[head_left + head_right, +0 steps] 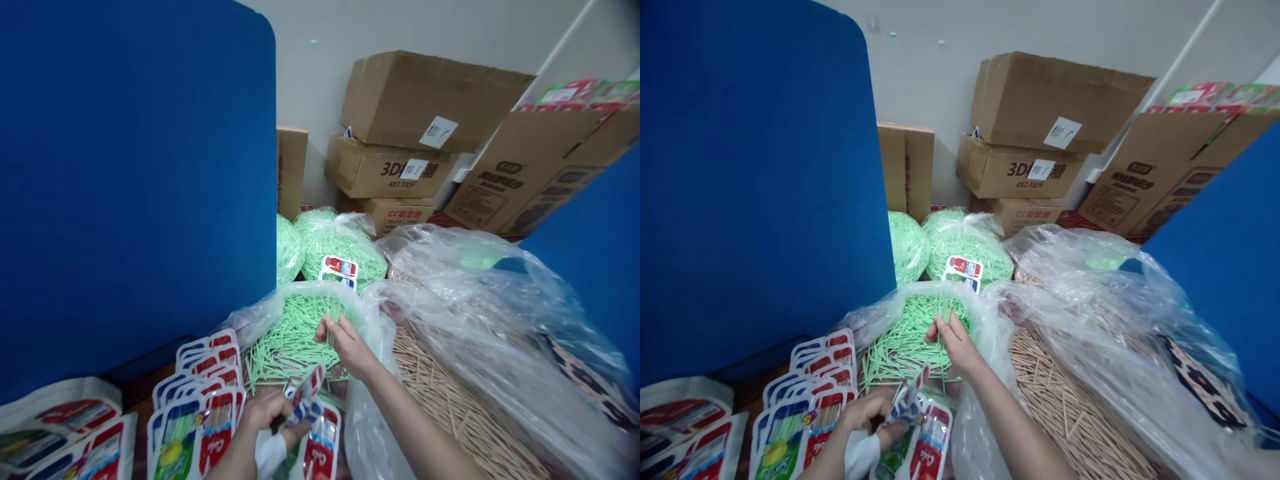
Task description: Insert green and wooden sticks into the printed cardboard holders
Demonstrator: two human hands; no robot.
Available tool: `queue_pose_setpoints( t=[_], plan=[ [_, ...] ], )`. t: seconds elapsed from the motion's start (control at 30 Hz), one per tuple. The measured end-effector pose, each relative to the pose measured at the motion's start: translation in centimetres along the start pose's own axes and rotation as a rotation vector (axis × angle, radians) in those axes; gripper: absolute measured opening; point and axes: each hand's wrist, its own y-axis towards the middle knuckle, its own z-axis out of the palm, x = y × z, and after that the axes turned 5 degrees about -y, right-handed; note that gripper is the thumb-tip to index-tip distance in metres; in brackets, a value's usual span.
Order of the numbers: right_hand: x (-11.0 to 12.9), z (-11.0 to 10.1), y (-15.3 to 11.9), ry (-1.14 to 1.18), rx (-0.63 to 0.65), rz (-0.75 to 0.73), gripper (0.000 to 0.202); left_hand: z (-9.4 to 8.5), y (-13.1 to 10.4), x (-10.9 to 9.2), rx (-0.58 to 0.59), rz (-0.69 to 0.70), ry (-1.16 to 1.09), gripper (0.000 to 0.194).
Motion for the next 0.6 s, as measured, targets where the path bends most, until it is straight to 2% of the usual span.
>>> queue_pose_setpoints(
  t=[0.13,0.2,0.4,0.6],
  plan=[
    [2.5,0.6,-1.1,0.079,-0.207,-0.131,0.033,0.0,1.1,-1.3,-0.129,0.001,0.086,0.026],
    [3.8,1.3,-1.9,0.116,-0.252,-0.204,0.029,0.3,1.7,-1.7,-0.170,0.012,0.087,0.027],
    [6.2,3.6,-4.2,-0.020,-0.251,-0.306,0.032,1.2,3.1,-2.6,-0.233,0.019,0.028,0.024],
    [5.4,4.4,-4.5,-0.105,-0.220,-0.316,0.034,1.4,3.6,-3.5,-0.236,0.028,-0.026,0.020]
  ],
)
